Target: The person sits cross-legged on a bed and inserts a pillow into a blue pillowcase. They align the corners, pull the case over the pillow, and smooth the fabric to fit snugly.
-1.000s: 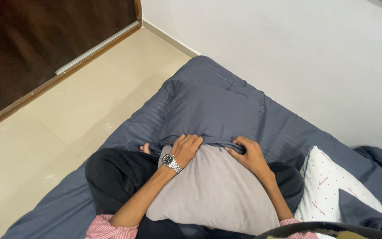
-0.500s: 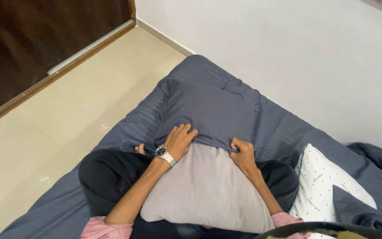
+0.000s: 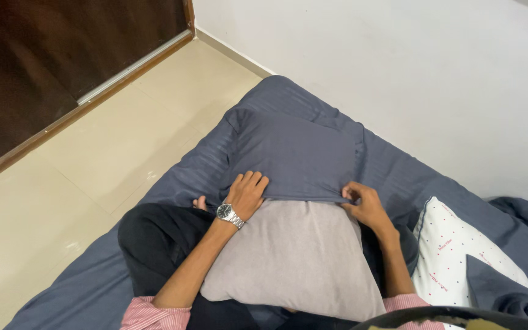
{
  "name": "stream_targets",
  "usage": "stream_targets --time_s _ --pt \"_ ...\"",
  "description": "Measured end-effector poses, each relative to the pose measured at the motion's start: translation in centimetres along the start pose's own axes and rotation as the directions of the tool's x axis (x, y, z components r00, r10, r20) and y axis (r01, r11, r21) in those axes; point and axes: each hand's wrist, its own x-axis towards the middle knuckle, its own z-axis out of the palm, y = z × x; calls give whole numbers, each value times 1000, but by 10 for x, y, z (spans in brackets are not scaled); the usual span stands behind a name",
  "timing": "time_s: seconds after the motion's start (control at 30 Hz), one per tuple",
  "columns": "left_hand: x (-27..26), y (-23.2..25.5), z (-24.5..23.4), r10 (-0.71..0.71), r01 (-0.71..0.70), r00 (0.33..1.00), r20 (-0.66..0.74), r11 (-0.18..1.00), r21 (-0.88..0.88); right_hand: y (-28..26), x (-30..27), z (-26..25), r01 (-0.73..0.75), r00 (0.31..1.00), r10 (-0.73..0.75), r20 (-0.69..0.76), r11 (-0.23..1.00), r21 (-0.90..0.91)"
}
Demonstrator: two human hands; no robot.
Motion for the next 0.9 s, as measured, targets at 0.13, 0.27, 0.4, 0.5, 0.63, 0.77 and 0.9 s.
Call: stream_targets --time_s 0.13,0.27,0.4,0.5,0.63,0.77,0.9 --pt "-4 -7 -42 1 16 993 118 990 -143 40 -10 -26 -33 985 18 170 996 87" --pt "-10 -13 -53 -8 17 999 52 986 -168 57 -9 -14 -106 976 72 205 982 159" --pt "-10 -14 -26 -19 31 987 158 997 -74 52 -6 4 -65 994 57 88 993 97" --pt "-12 -9 0 20 -19 1000 21 999 -42 55 -4 14 53 997 -47 -64 994 95" --pt "-20 -10 16 -6 6 999 52 1000 -7 72 -9 43 31 954 -43 -296 998 -46" --pt "-14 -10 2 -90 94 994 63 993 -65 87 -2 52 80 930 -122 -346 988 -133" --pt "-11 -25 -42 -345 403 907 243 880 -253 82 2 21 -10 988 8 -157 1000 -14"
